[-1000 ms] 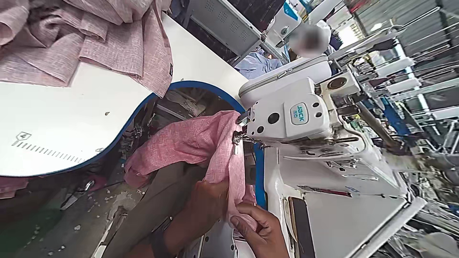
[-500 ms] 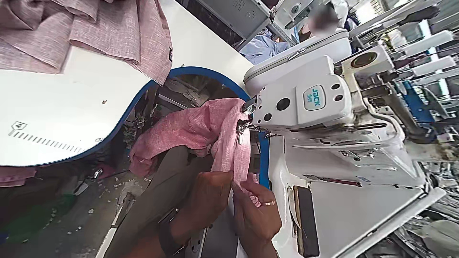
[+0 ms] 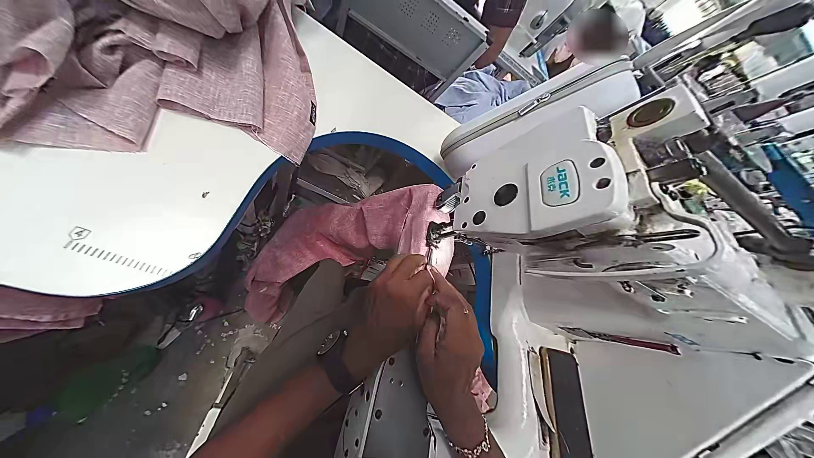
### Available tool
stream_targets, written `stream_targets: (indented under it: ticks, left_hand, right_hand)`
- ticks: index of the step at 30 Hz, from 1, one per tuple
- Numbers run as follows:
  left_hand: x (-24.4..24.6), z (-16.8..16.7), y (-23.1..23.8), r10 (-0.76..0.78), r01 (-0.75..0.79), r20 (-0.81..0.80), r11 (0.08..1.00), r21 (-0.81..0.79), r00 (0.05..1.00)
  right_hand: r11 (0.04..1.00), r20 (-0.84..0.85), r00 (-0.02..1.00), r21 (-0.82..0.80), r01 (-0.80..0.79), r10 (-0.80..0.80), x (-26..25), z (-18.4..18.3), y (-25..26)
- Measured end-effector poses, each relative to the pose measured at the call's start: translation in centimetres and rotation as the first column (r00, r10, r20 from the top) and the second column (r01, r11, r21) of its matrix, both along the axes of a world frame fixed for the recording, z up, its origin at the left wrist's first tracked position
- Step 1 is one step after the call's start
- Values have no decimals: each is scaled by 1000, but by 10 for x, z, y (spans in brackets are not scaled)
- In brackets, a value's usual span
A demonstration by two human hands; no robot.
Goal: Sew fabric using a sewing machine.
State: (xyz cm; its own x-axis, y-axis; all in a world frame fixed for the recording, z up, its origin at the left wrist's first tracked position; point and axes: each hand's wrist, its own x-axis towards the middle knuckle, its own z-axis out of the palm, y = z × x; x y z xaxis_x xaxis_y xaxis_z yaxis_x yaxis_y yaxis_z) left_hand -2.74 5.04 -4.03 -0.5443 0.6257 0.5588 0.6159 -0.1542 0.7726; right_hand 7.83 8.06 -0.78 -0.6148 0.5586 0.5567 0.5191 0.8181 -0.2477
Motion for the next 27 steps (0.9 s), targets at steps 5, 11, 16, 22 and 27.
stream_targets:
  ticks: [5, 11, 16, 22, 27]
  left_hand:
    - [-33, 33, -14, -138, 157, 198, 984, -80, 970]
    - [-82, -20, 81, -417, 571, 887, 785, 242, 197]
    - [-101, 26, 143, -201, 424, 895, 906, 15, 398]
    - [-67, -26, 141, -99, 285, 962, 958, 23, 256]
    - [-77, 30, 21, -413, 46, 819, 900, 433, 399]
  right_hand:
    - [999, 37, 998, -12, -40, 41, 0, -5, -5]
    - [995, 107, 991, 47, -88, 83, -5, -6, -13]
    - [997, 101, 993, 49, -66, 61, -4, -8, -10]
    - [994, 77, 993, 51, -96, 92, -7, -8, -5]
    - [947, -288, 958, -311, -84, -10, 18, 29, -31]
